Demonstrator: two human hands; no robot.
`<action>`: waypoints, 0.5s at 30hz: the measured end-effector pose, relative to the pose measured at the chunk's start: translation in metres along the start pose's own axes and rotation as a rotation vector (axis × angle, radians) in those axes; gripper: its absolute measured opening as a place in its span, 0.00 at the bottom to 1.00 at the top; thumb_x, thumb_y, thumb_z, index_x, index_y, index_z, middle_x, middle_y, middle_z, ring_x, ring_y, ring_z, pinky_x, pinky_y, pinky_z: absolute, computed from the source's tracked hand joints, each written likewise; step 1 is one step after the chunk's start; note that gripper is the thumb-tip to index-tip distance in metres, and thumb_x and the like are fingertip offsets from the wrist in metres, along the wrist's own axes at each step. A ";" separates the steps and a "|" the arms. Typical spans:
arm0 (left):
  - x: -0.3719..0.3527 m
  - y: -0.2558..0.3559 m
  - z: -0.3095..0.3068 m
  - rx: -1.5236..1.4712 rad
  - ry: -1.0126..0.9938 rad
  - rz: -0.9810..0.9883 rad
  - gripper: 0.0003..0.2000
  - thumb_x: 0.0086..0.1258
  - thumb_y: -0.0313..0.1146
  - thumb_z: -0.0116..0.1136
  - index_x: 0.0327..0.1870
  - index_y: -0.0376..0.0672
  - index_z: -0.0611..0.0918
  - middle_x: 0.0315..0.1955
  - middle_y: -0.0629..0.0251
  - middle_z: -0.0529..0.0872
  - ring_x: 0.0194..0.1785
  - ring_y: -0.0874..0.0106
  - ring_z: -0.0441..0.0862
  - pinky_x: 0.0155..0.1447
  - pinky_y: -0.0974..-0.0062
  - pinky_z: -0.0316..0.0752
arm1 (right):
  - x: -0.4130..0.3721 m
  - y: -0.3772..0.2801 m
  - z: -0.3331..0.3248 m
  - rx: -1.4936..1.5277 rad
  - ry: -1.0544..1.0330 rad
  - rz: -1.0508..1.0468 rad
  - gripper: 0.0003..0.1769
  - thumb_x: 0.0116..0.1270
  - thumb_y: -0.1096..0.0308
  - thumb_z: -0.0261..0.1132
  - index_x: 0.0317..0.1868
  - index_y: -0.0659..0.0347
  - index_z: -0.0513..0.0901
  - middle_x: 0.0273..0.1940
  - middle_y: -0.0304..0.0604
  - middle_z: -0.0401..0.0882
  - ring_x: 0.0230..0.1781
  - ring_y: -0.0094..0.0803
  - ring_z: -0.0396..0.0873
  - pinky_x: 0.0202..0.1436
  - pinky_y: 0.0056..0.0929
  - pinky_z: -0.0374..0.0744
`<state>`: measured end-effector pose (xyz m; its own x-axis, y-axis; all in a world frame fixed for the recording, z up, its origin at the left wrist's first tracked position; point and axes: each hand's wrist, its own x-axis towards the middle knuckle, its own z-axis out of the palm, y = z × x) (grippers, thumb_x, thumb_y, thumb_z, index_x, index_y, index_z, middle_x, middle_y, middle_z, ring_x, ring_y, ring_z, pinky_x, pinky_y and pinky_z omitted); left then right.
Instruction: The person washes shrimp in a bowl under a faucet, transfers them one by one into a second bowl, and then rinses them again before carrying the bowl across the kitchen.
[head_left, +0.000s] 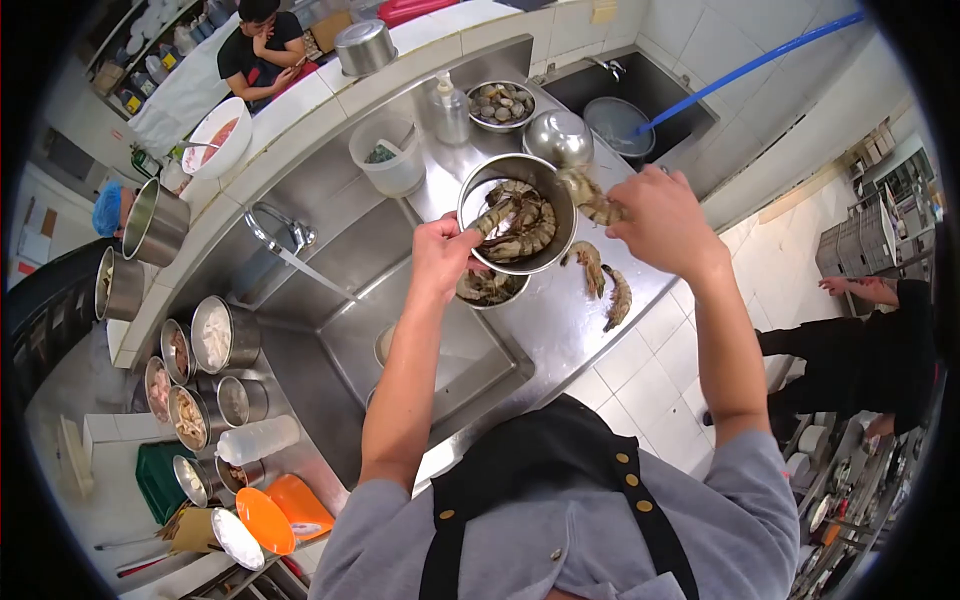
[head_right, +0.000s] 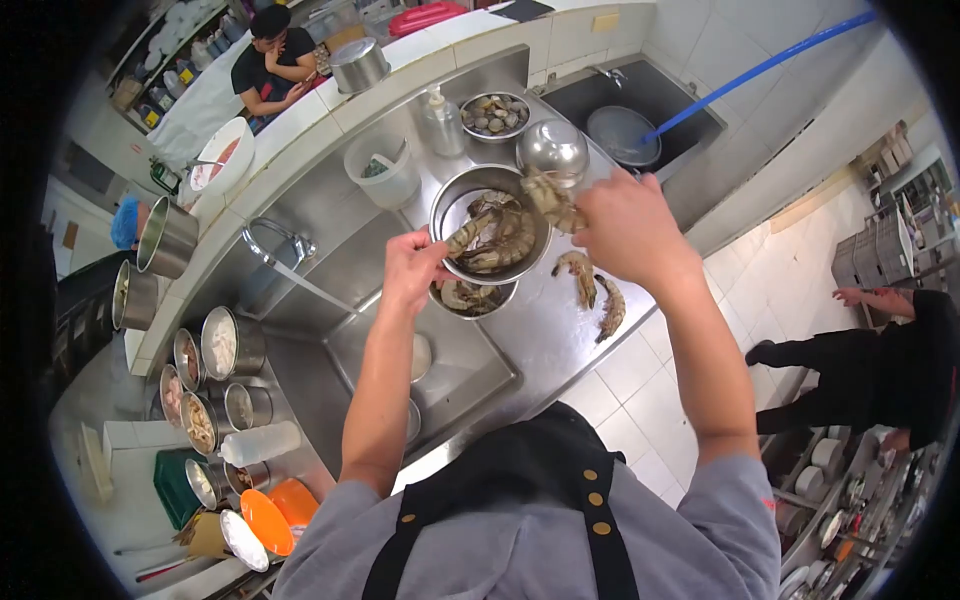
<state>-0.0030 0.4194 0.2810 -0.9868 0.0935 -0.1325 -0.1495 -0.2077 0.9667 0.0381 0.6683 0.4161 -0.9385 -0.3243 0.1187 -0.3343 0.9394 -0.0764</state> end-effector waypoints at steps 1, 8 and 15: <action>0.005 0.002 -0.001 -0.018 0.022 0.027 0.06 0.57 0.17 0.50 0.20 0.28 0.75 0.33 0.57 0.79 0.28 0.67 0.81 0.30 0.68 0.85 | -0.003 0.001 -0.001 -0.001 0.007 -0.005 0.10 0.53 0.64 0.67 0.34 0.58 0.84 0.30 0.44 0.80 0.45 0.40 0.74 0.50 0.40 0.67; 0.094 -0.019 -0.008 0.052 0.146 0.188 0.06 0.58 0.19 0.51 0.29 0.25 0.79 0.29 0.56 0.79 0.28 0.66 0.83 0.27 0.70 0.84 | 0.032 -0.009 0.050 0.338 0.186 0.239 0.17 0.56 0.58 0.66 0.41 0.61 0.83 0.36 0.50 0.82 0.42 0.48 0.77 0.50 0.44 0.72; 0.131 -0.042 -0.025 -0.209 0.203 -0.163 0.06 0.60 0.20 0.50 0.34 0.24 0.74 0.27 0.54 0.77 0.27 0.60 0.81 0.26 0.61 0.85 | 0.097 -0.028 0.101 0.459 0.376 0.187 0.23 0.56 0.52 0.67 0.44 0.62 0.83 0.42 0.53 0.82 0.45 0.49 0.78 0.53 0.39 0.74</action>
<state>-0.1272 0.4159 0.2176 -0.9378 -0.0500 -0.3435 -0.2957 -0.4030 0.8661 -0.0522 0.5997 0.3292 -0.9177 -0.0191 0.3967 -0.2492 0.8055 -0.5376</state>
